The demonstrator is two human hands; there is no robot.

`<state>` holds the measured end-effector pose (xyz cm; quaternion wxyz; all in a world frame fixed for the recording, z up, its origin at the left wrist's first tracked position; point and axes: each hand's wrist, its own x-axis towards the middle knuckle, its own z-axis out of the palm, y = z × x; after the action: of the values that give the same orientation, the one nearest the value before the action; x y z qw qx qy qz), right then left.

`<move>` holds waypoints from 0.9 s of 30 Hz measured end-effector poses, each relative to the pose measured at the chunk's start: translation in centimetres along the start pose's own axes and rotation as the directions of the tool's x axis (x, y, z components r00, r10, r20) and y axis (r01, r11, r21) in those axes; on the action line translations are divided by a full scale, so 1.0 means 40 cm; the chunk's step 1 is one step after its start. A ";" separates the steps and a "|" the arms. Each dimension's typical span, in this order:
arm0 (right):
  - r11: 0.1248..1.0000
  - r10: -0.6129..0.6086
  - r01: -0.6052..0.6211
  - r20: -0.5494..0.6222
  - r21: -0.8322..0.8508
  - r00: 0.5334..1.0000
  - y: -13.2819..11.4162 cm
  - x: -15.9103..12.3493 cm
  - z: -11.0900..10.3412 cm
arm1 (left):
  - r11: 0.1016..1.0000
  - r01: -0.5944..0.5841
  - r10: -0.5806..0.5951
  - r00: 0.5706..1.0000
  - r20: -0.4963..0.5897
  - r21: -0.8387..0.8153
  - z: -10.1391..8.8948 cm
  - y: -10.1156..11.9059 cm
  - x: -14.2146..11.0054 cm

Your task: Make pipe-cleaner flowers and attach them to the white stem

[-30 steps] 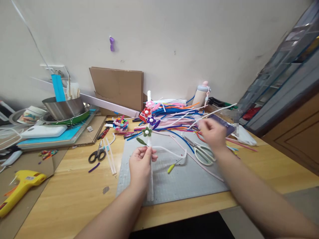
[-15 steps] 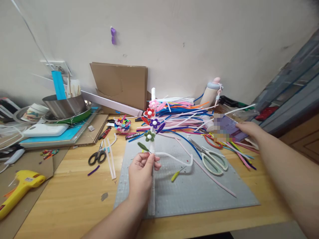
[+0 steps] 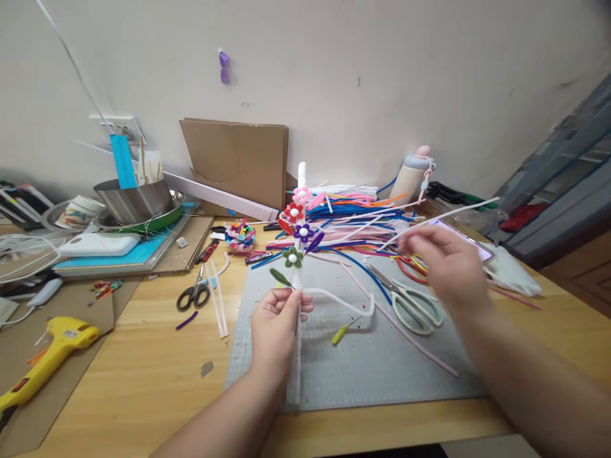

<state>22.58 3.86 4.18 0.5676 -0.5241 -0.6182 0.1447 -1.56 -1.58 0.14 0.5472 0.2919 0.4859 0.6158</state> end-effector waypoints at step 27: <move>0.141 0.255 -0.844 0.805 0.518 0.536 -0.158 -0.258 0.336 | 0.962 0.257 -0.251 0.965 0.069 -0.096 -0.010 0.019 -0.004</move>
<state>6.05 -1.50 -0.84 0.4436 -0.2711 -0.3114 0.7954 -2.16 -1.79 0.73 0.6497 0.2156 0.4710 0.5564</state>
